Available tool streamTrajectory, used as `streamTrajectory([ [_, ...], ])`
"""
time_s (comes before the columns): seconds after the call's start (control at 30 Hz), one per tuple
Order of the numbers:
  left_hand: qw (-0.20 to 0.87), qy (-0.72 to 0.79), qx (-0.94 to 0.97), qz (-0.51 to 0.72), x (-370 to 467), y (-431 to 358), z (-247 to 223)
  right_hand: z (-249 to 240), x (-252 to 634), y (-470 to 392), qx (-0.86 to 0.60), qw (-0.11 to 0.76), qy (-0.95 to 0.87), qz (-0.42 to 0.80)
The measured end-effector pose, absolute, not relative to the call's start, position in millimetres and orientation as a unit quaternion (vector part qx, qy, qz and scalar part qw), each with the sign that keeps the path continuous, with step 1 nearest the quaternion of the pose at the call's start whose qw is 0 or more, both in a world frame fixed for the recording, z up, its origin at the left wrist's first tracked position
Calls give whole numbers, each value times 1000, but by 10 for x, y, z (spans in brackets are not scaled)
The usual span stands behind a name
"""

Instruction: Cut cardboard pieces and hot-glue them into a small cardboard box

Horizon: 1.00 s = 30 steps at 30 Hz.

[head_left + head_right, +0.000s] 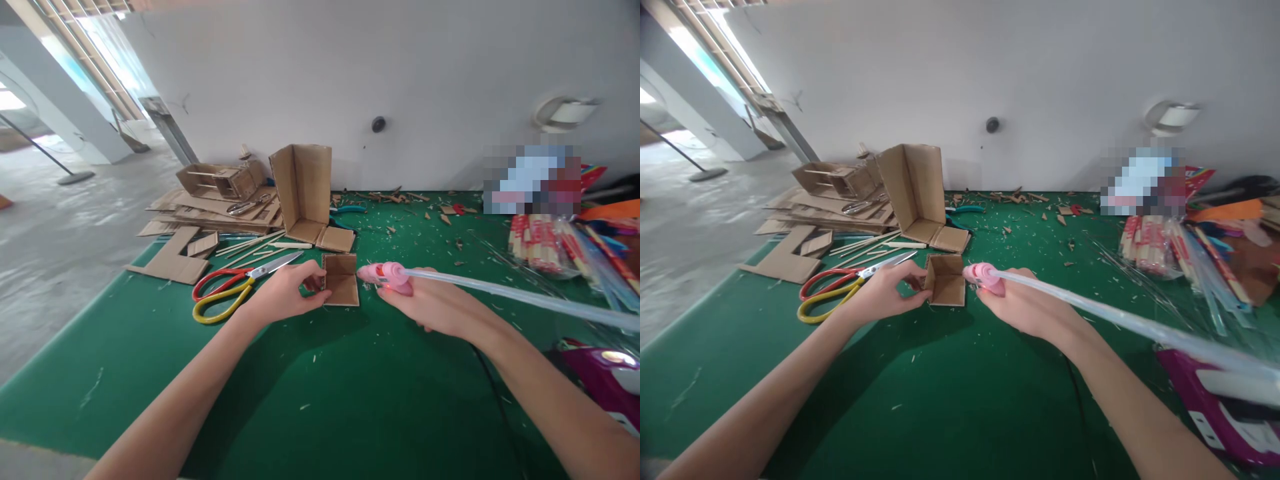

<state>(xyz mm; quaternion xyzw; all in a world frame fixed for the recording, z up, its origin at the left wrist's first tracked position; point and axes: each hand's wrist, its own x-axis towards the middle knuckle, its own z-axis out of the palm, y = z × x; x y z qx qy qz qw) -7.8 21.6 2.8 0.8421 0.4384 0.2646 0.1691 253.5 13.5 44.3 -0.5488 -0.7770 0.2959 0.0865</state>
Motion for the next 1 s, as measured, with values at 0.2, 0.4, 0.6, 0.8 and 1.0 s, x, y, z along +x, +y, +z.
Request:
streamTrajectory([
  [0.2,183,434,845,254,-98,209,35,266,2510,162,-539,94,-743,386],
  [0.4,185,419,854,246,-110,215,43,67,2307,198,-525,154,-700,460],
  [0.6,193,409,856,250,-113,239,27,-4,2221,184,-530,130,-713,440],
  [0.8,196,409,855,253,-120,246,18,-14,2227,169,-522,97,-734,423],
  [1.0,198,411,853,255,-120,240,15,135,2289,144,-504,73,-720,470],
])
